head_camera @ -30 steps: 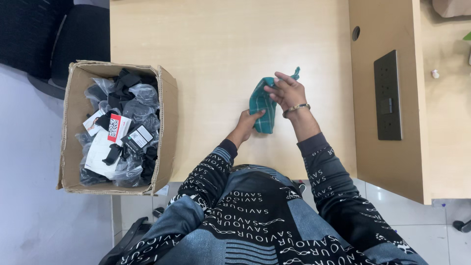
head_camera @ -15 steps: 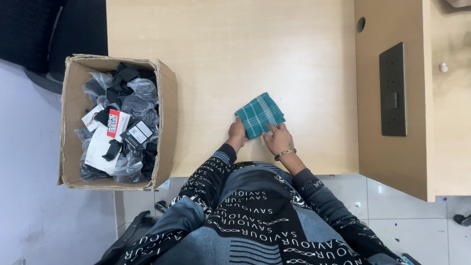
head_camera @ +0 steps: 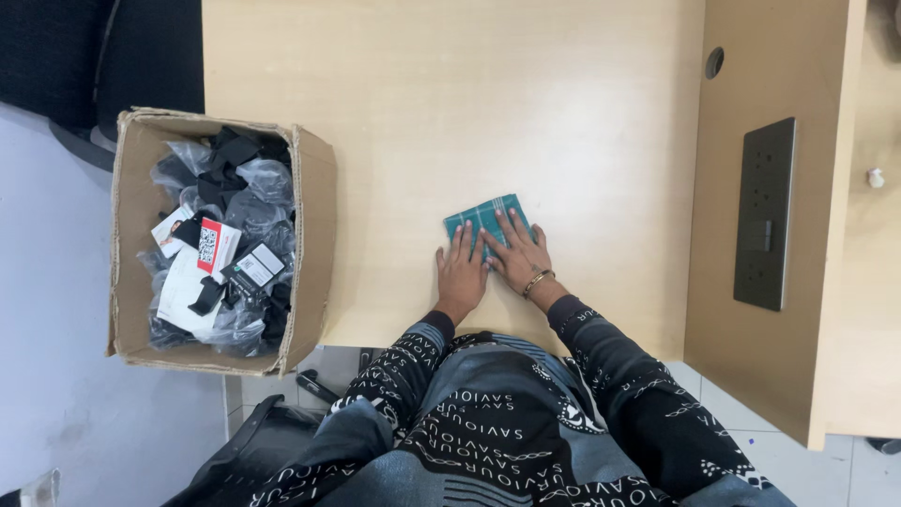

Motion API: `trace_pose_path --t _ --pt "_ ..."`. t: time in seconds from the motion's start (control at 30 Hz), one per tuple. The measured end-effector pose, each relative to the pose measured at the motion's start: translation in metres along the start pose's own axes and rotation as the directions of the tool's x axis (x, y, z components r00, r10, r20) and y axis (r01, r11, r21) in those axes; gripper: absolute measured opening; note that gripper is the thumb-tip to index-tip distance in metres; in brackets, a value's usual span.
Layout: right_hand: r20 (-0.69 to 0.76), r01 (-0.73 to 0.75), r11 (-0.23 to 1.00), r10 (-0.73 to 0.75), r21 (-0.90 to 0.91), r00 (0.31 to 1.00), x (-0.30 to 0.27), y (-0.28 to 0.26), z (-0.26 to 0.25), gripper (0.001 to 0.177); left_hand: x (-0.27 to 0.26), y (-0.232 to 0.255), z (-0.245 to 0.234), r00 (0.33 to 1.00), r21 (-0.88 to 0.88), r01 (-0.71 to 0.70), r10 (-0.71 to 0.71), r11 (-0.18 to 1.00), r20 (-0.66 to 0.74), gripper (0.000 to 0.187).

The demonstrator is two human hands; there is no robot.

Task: The person picks up various black plastic components and packaged items from a desk and places them into a cardboard box.

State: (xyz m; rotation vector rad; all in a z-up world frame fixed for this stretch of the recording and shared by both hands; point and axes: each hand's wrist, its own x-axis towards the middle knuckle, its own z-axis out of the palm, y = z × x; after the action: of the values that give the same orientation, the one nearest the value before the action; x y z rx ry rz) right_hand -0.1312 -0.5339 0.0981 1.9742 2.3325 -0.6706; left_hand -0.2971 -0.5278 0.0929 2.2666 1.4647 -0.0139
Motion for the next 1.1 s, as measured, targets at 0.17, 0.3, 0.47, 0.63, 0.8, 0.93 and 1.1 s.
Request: trace_pose_path --t 0.17,0.3,0.47,0.63,0.8,0.93,1.1 --pt "-0.003 0.018 0.999 -0.018 -0.046 1.000 0.019 0.035 -0.002 0.064 0.027 0.016 0.004 0.999 0.052 0.051 -0.051 0.997 0.000 0.067" --pt "-0.068 -0.059 0.997 0.056 -0.053 0.996 0.051 0.084 -0.019 0.062 0.095 0.044 0.006 0.999 0.090 0.039 -0.040 0.995 0.016 0.068" --pt "-0.151 -0.086 0.994 0.073 -0.075 0.986 0.116 0.156 -0.056 0.062 0.201 0.067 -0.001 1.000 0.069 0.003 -0.001 0.998 -0.030 0.068" --pt "-0.224 -0.128 0.986 0.101 -0.107 0.969 0.213 0.215 -0.092 0.061 0.324 0.068 -0.022 0.994 0.061 -0.019 0.026 0.998 -0.103 0.067" --pt "-0.286 -0.141 0.985 0.106 -0.104 0.952 0.329 0.253 -0.129 0.058 0.445 0.046 -0.056 0.978 0.072 -0.038 0.052 0.997 -0.204 0.067" --pt "-0.348 -0.115 0.987 0.069 -0.114 0.935 0.426 0.281 -0.154 0.057 0.538 0.022 -0.072 0.948 0.075 -0.001 0.025 0.997 -0.317 0.066" --pt "-0.381 -0.045 0.991 -0.007 -0.127 0.924 0.540 0.319 -0.183 0.054 0.660 -0.008 -0.084 0.900 0.097 0.059 -0.011 0.993 -0.435 0.062"
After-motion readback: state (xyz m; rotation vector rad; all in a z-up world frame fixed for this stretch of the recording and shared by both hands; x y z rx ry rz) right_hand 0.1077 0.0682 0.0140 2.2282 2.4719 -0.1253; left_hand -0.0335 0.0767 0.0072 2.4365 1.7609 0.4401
